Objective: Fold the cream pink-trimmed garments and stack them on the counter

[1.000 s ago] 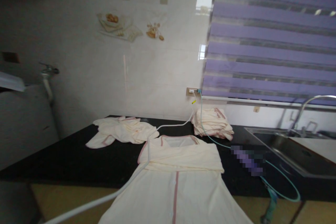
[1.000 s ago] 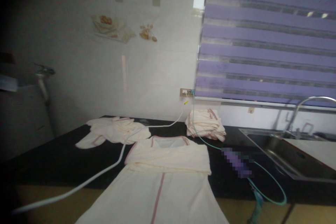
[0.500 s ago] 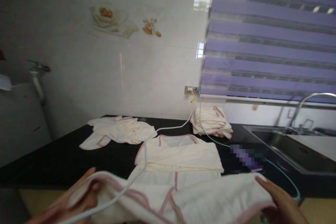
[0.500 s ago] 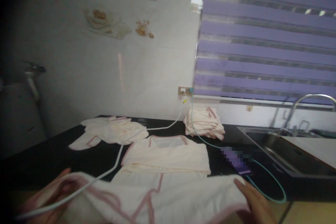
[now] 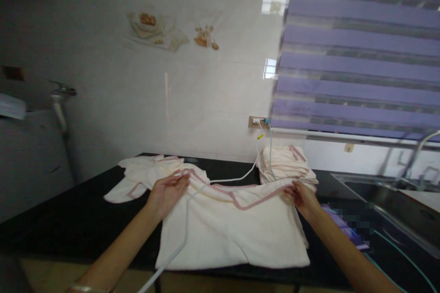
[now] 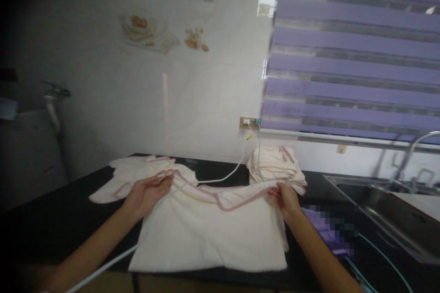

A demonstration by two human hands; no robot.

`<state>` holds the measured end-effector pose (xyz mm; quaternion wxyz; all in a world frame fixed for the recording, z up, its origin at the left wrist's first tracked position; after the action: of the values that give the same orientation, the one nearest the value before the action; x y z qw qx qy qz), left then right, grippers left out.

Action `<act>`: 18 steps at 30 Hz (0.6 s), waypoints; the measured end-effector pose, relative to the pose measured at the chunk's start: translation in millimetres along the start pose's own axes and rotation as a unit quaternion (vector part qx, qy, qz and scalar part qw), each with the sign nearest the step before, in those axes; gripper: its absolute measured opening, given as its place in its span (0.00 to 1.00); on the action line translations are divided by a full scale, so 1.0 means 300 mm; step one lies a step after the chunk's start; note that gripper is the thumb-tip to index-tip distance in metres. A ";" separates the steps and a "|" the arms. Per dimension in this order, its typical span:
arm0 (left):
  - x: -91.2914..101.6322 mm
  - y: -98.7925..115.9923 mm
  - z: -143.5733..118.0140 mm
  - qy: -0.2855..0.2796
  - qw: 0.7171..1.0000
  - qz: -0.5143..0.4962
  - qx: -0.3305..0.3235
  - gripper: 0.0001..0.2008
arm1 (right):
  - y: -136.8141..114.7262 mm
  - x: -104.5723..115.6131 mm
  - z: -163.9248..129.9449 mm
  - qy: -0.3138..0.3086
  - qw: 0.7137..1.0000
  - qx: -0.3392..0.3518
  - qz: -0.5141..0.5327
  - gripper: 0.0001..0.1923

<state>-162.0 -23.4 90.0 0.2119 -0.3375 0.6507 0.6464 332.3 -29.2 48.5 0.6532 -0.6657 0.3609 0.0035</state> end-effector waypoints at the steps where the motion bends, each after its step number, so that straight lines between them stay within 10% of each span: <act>1: 0.011 -0.016 0.030 0.007 1.000 0.011 -0.004 0.18 | 0.011 0.001 0.024 -0.004 1.000 0.013 0.005 0.05; 6: 0.067 -0.062 0.129 0.003 0.991 0.128 -0.044 0.29 | 0.046 0.033 0.064 0.006 0.979 0.147 -0.141 0.18; 10: 0.113 -0.081 0.181 -0.005 0.951 0.297 -0.082 0.35 | 0.068 -0.108 -0.045 -0.130 0.852 0.358 -0.360 0.26; 14: 0.138 -0.053 0.193 0.020 0.821 0.527 -0.218 0.26 | 0.153 -0.312 -0.193 -0.291 0.677 0.475 -0.480 0.32; 18: 0.183 -0.019 0.161 0.049 0.704 0.655 -0.268 0.24 | 0.220 -0.430 -0.176 -0.293 0.589 0.454 -0.601 0.13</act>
<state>-203.2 15.4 43.3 -0.3972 0.1000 0.5164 0.7521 180.4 -6.3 60.4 0.7951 -0.3111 -0.3767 -0.3593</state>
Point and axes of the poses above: each hand's wrist, its own z-axis towards the middle knuckle, its own x-axis out of the back of the hand, y = z × x, the point moved 8 cm from there along z, towards the middle knuckle, and after that the axes turned 6 degrees about y, right-handed, at the moved point
